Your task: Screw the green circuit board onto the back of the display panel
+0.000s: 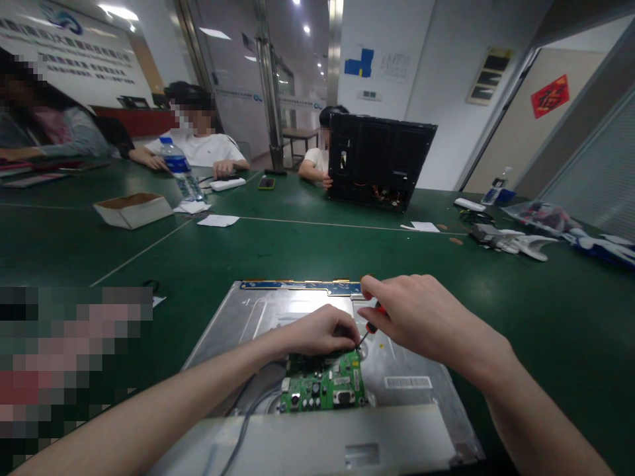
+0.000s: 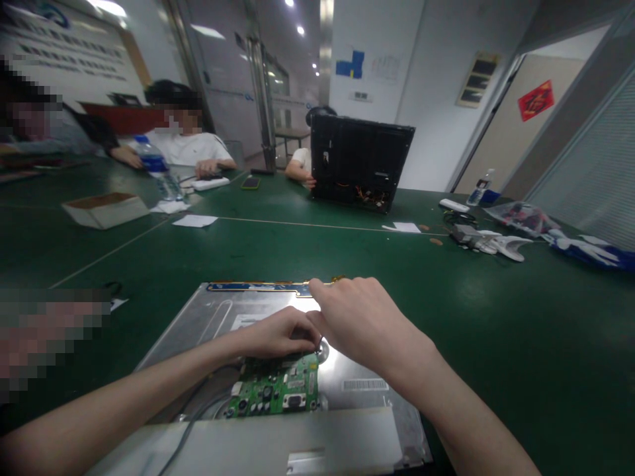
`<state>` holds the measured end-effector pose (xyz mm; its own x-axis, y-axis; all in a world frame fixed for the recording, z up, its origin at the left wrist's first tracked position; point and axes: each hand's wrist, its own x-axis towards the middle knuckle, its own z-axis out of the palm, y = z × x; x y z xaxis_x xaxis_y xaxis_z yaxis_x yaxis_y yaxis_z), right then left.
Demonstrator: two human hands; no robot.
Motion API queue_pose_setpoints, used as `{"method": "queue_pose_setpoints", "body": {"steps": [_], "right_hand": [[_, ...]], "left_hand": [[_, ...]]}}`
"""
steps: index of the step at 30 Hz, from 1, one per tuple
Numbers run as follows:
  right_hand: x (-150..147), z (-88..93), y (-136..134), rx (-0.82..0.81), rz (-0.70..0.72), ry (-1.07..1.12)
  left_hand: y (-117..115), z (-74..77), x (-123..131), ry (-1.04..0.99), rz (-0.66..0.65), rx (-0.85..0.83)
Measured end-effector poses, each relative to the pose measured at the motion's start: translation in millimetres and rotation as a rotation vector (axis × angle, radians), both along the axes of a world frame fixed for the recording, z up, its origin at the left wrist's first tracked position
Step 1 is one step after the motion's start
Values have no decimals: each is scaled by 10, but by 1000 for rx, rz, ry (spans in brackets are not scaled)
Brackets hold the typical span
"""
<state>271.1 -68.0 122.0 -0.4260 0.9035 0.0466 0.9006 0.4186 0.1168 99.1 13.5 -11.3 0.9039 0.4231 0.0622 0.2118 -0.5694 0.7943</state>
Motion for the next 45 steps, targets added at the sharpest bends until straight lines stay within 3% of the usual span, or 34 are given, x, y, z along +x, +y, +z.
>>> {"method": "queue_pose_setpoints", "body": {"steps": [10, 17, 21, 32, 38, 45], "right_hand": [[175, 38, -2, -157, 216, 220], [-1, 5, -45, 31, -23, 21], [-31, -19, -33, 70, -53, -61], [116, 35, -47, -114, 268, 210], [37, 4, -28, -43, 104, 156], [64, -30, 12, 18, 81, 24]], "left_hand": [[-20, 33, -1, -12, -3, -40], [-23, 30, -4, -6, 7, -5], [-16, 19, -2, -18, 6, 4], [-15, 30, 5, -12, -19, 13], [5, -3, -5, 4, 2, 41], [-14, 13, -8, -28, -10, 12]]}}
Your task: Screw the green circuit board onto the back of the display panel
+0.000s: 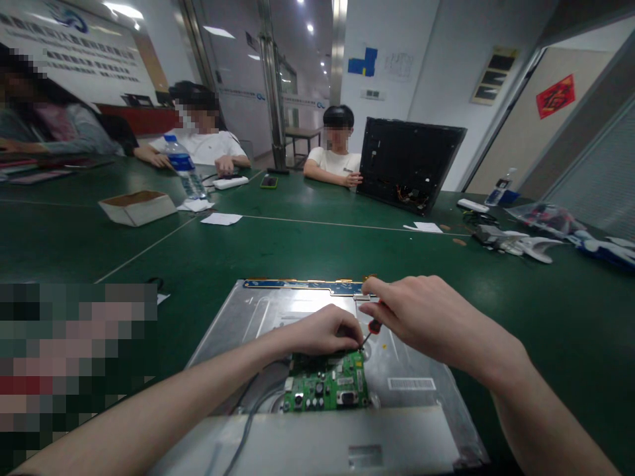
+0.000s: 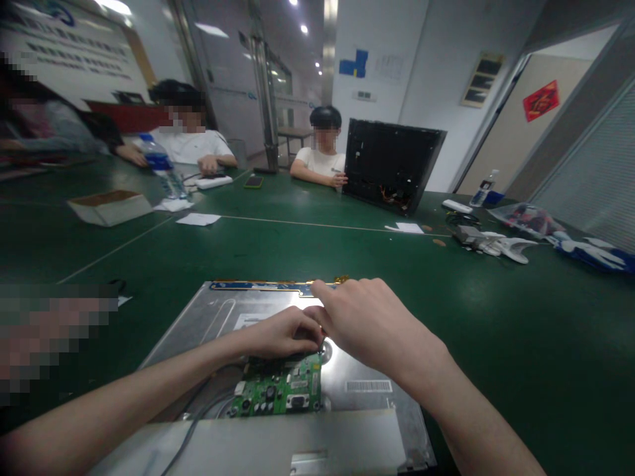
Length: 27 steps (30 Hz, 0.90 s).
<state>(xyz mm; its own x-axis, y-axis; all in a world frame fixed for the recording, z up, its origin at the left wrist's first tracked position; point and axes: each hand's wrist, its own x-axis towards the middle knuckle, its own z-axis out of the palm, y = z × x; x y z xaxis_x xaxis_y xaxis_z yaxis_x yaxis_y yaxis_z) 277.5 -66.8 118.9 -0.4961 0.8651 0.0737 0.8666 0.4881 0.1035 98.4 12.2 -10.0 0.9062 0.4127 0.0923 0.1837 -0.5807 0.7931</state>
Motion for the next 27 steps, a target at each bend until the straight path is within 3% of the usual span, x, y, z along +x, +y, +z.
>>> {"method": "queue_pose_setpoints", "body": {"steps": [10, 17, 27], "right_hand": [[20, 93, -114, -127, 142, 134], [-39, 69, -91, -77, -2, 59], [50, 97, -86, -131, 71, 145]], "left_hand": [[25, -29, 7, 14, -17, -34], [11, 10, 0, 1, -11, -1], [-3, 13, 9, -9, -13, -43]]}}
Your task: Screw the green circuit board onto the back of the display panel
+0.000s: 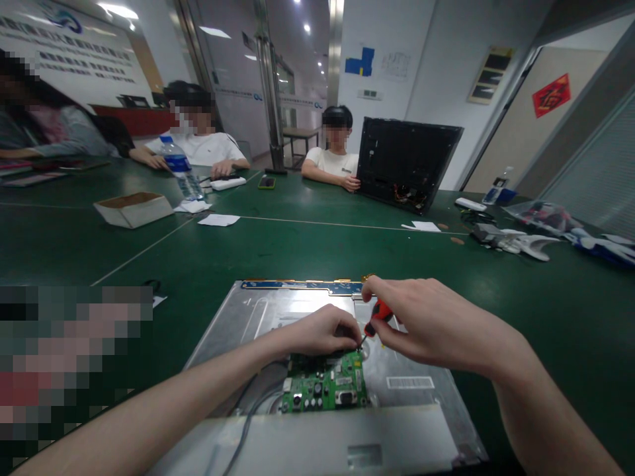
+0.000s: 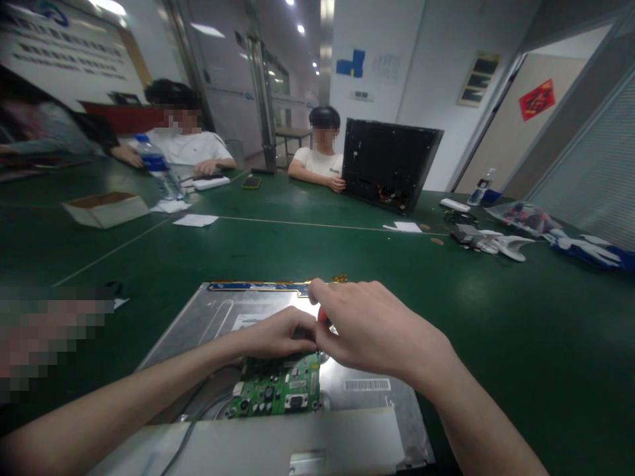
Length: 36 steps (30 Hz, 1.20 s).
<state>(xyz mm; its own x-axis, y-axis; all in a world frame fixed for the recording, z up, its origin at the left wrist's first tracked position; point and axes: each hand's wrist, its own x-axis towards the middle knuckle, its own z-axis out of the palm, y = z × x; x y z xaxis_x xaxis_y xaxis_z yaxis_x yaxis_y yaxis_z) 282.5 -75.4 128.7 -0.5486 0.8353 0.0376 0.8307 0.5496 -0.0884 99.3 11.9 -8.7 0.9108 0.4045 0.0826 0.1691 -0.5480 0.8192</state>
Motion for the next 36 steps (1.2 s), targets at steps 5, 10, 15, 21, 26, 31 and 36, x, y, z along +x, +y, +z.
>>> {"method": "queue_pose_setpoints", "body": {"steps": [5, 10, 15, 21, 26, 31, 36], "right_hand": [[-18, -32, 17, 12, -14, -19], [-48, -48, 48, 75, -24, -81], [-18, -6, 19, 37, 1, -31], [-22, -27, 52, 35, -56, -25], [-25, -54, 75, 62, -30, -49], [-32, -31, 41, 37, 7, -17], [-37, -43, 69, 62, -42, -29]], "left_hand": [[-1, 23, -3, 47, 29, 64], [9, -5, -3, 14, 20, 13], [5, 6, -1, 18, 16, 22], [6, 4, -11, 41, 30, 43], [11, -16, -9, 16, 16, 27], [14, -7, -5, 33, 13, 43], [11, -9, -9, 31, 14, 27]]}}
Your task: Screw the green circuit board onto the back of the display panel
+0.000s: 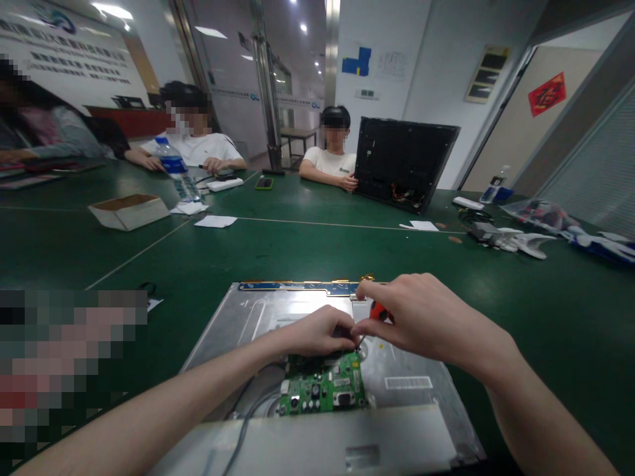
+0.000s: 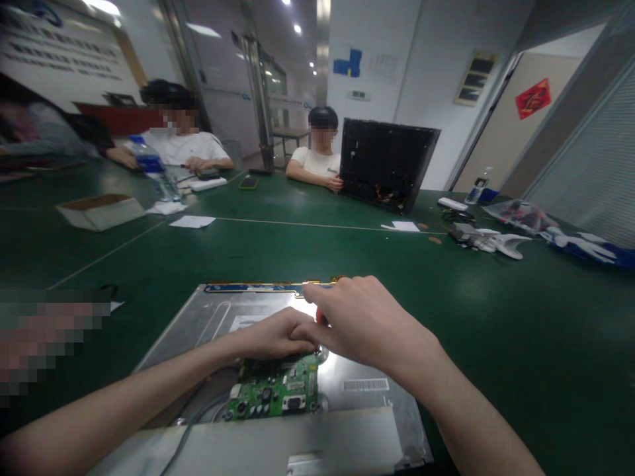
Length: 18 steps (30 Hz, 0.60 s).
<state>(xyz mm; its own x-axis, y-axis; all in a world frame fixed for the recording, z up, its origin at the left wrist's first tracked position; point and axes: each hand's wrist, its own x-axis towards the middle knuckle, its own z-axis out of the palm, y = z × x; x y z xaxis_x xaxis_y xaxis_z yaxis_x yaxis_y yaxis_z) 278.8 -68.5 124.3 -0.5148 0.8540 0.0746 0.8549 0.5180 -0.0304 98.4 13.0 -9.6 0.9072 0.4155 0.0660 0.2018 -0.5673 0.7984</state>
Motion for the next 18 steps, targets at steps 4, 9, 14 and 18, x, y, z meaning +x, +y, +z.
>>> {"method": "queue_pose_setpoints", "body": {"steps": [4, 9, 14, 18], "right_hand": [[-2, -6, 1, 28, 1, -33], [-9, 19, -26, 4, 31, -3], [-4, 9, 13, 13, -21, -9], [1, 0, 19, 13, -16, -29]], "left_hand": [[-3, -5, 4, -21, 0, -10], [-1, 8, 6, -10, 3, 4], [0, 4, -3, -1, 6, -17], [5, -10, -2, -10, -1, -5]]}}
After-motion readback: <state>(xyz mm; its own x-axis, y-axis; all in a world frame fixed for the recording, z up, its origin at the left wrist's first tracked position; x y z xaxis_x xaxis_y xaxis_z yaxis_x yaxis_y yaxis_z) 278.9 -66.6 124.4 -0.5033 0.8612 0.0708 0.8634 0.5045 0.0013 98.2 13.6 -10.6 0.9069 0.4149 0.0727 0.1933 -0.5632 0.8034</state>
